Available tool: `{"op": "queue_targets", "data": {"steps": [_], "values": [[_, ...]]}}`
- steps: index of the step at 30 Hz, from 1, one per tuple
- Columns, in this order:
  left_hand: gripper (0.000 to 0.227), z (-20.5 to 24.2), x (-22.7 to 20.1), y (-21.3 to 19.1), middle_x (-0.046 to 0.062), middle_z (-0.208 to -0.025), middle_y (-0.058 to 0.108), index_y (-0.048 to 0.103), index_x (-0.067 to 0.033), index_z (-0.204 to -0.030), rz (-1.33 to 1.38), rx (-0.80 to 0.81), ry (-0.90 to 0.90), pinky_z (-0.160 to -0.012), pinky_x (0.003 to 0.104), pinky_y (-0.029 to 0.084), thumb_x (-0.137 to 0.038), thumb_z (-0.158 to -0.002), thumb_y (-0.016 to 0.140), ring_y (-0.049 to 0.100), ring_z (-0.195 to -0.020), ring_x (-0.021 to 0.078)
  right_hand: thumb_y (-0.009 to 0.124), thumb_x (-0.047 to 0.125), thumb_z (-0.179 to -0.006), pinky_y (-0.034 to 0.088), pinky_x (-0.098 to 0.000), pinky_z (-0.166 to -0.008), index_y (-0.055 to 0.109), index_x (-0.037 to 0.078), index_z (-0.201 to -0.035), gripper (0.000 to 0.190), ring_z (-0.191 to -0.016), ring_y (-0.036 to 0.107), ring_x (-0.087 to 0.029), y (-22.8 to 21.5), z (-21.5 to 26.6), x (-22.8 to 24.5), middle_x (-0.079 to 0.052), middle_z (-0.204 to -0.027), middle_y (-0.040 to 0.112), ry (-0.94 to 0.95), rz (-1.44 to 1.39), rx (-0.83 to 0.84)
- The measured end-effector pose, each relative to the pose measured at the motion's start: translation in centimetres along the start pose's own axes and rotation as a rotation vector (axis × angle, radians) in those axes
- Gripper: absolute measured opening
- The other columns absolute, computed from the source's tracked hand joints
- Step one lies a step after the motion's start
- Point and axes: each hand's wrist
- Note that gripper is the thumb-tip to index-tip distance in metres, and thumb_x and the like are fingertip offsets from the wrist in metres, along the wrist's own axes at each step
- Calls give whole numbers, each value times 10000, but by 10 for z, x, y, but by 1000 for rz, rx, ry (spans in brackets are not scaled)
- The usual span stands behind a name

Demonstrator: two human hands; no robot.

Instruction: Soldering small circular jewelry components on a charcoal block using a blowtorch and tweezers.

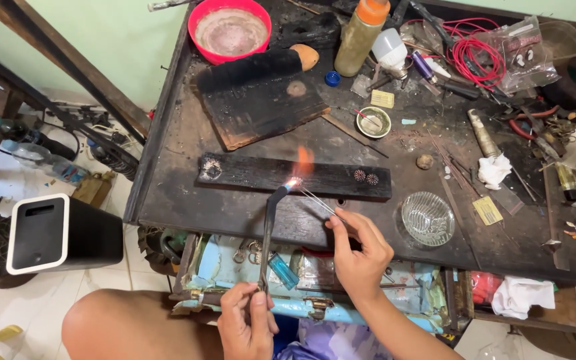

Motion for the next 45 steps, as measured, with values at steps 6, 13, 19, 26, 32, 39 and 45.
{"op": "queue_targets", "data": {"steps": [6, 13, 19, 26, 32, 39, 45], "values": [[166, -3, -12, 1, 57, -664, 685, 589, -90, -1140, -20, -30, 66, -385, 234, 432, -163, -998, 541, 531, -432, 99, 700, -29, -944, 645, -269, -731, 735, -12, -1025, 90, -738, 754, -191, 4, 1, -4, -145, -949, 745, -68, 41, 9], [154, -2, -1, 4, 85, -687, 677, 571, -80, -1141, 83, -42, 65, -385, 231, 422, -144, -1011, 519, 504, -420, 103, 714, -29, -938, 638, -258, -692, 736, -14, -1014, 80, -718, 752, -191, 9, 2, -7, -147, -921, 746, -100, 73, -13], [146, -3, -3, 5, 81, -694, 675, 564, -84, -1139, 83, -51, 57, -388, 227, 422, -144, -1018, 509, 488, -412, 98, 721, -26, -934, 633, -258, -690, 739, -16, -1012, 81, -715, 747, -190, 11, 1, -6, -151, -913, 750, -107, 88, -15], [152, -5, 0, 5, 68, -694, 675, 557, -98, -1152, 66, -39, 88, -387, 223, 419, -166, -1030, 499, 488, -404, 90, 723, -34, -931, 631, -255, -687, 737, -18, -1014, 86, -713, 751, -193, 12, 2, -7, -154, -920, 748, -93, 95, -17], [150, -4, 0, 5, 75, -698, 671, 561, -101, -1150, 61, -40, 79, -386, 229, 410, -159, -1028, 496, 484, -398, 96, 720, -25, -935, 638, -257, -688, 741, -14, -1016, 85, -715, 750, -194, 11, 2, -8, -157, -927, 750, -91, 91, -12], [166, -6, -1, 3, 70, -702, 678, 541, -105, -1151, 37, -20, 30, -404, 239, 416, -211, -1031, 500, 497, -401, 99, 728, -36, -928, 631, -254, -688, 740, -15, -1017, 92, -711, 749, -191, 12, 2, -8, -159, -932, 751, -94, 98, -14], [161, -7, 1, 4, 79, -712, 666, 533, -95, -1167, 61, -3, 70, -402, 236, 413, -179, -1039, 481, 491, -403, 97, 729, -23, -933, 627, -251, -683, 741, -14, -1018, 87, -706, 749, -190, 12, 2, -10, -154, -922, 752, -97, 98, -12]]}}
Point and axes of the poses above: each hand's wrist, its own z-axis away from the middle knuckle, its own y-axis out of the palm, x = y × z
